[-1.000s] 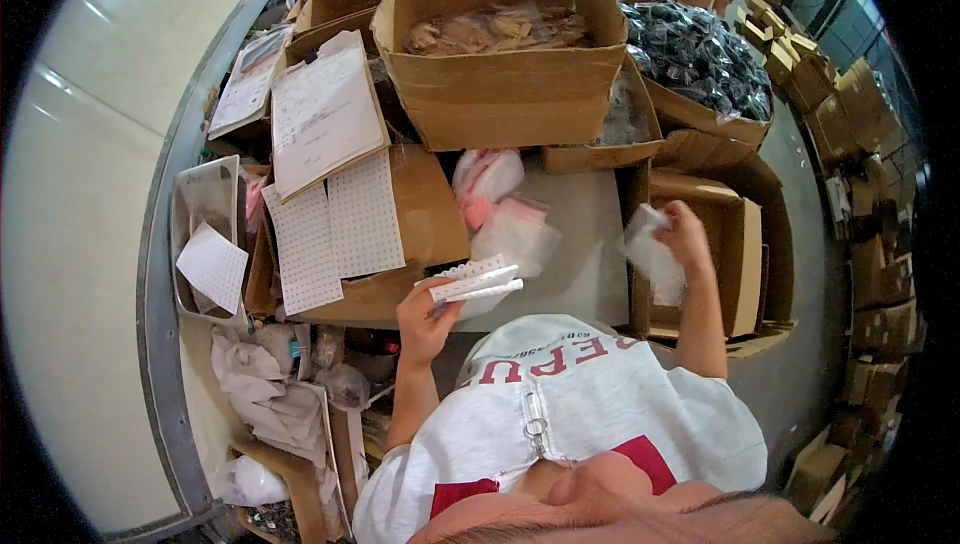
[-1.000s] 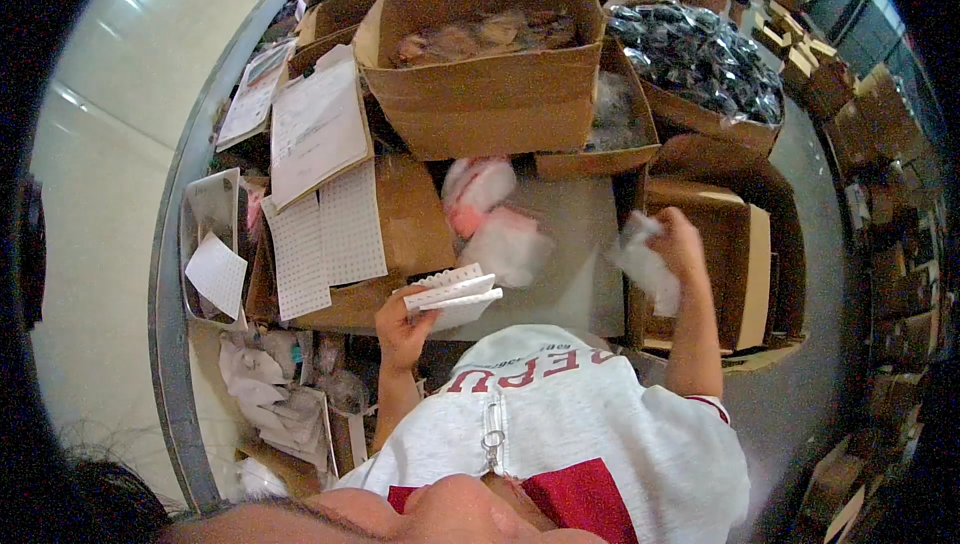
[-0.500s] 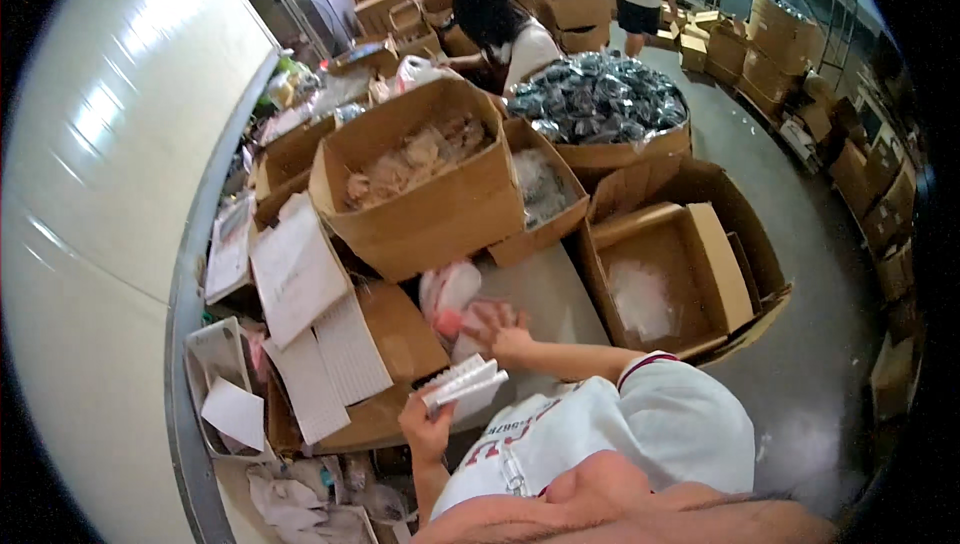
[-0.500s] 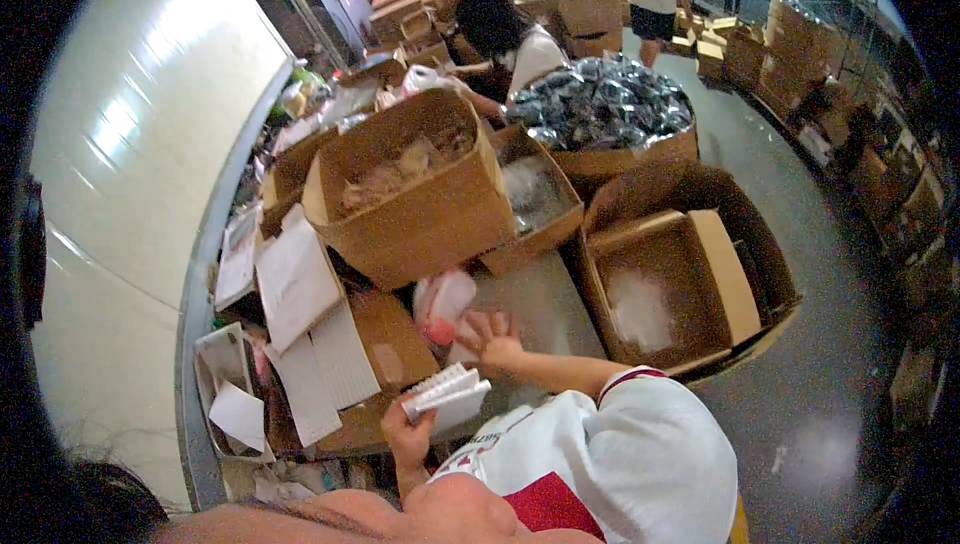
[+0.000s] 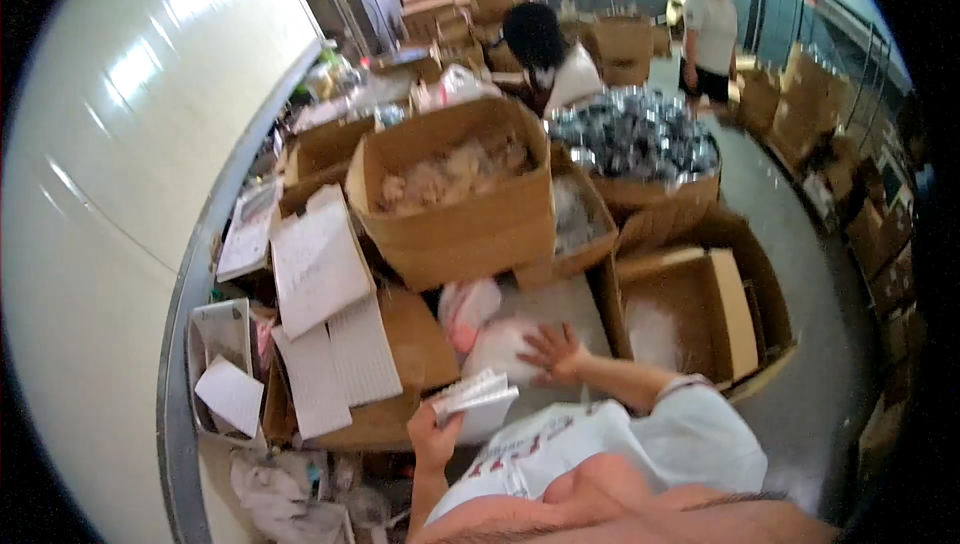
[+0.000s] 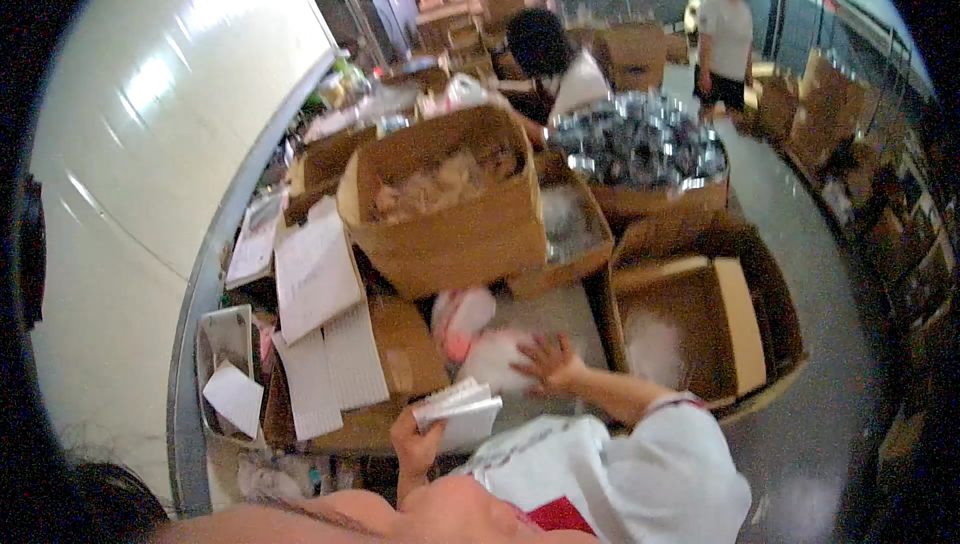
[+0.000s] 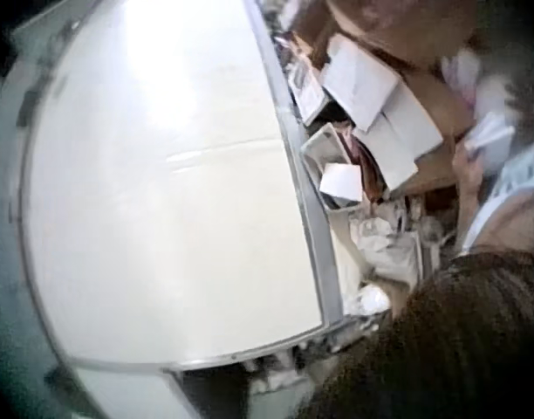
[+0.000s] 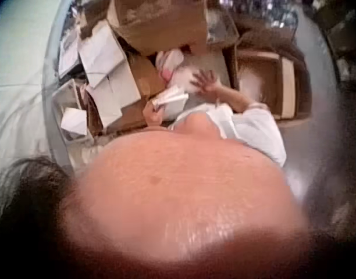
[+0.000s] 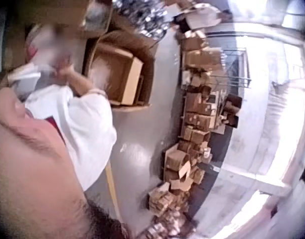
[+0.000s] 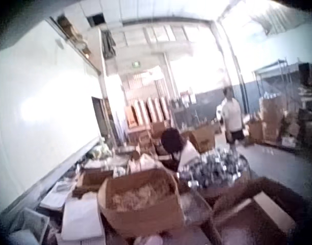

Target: Sort and organize small components into bags and boxes at a warehouse workstation.

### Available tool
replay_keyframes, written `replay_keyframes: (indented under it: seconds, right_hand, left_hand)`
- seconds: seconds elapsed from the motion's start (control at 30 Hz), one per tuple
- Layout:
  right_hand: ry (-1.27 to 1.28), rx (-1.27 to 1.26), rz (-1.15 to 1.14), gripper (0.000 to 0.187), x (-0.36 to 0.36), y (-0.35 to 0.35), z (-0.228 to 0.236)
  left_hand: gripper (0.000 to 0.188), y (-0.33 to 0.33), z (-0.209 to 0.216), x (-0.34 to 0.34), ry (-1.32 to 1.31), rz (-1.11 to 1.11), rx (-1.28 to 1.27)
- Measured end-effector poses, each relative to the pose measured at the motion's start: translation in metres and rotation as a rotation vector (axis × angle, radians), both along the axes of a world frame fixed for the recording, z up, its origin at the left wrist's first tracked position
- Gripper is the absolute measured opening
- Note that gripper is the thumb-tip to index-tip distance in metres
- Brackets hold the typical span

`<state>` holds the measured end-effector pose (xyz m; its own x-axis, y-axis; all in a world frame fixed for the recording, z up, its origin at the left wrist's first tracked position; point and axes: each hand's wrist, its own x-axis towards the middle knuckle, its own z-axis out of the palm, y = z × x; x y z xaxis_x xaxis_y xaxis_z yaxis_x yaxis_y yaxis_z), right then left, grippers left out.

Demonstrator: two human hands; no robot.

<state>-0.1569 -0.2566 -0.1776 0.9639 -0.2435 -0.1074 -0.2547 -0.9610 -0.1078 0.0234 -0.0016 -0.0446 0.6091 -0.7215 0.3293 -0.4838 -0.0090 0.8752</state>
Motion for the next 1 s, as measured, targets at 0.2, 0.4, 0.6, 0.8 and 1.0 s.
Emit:
replay_keyframes:
  seconds: [0.2, 0.4, 0.6, 0.8, 1.0]
  right_hand:
    - [-0.449, 0.444, -0.362, 0.045, -0.005, 0.002, 0.065]
    - [-0.602, 0.607, -0.122, 0.033, 0.006, 0.024, 0.187]
    - [-0.648, 0.429, -0.021, 0.035, 0.013, 0.041, 0.190]
    - [-0.511, 0.720, -0.114, 0.031, 0.010, 0.045, 0.194]
    - [-0.362, 0.936, -0.099, 0.025, 0.003, 0.037, 0.199]
  left_hand:
    - [0.022, -0.032, 0.019, -0.007, 0.202, 0.010, 0.125]
    - [0.021, -0.071, 0.025, -0.019, 0.296, 0.035, 0.049]
    - [0.021, -0.072, 0.028, -0.029, 0.208, 0.001, -0.051]
    - [0.024, -0.060, 0.032, -0.039, 0.232, 0.009, -0.016]
    - [0.033, -0.049, 0.026, -0.029, 0.246, -0.080, -0.070]
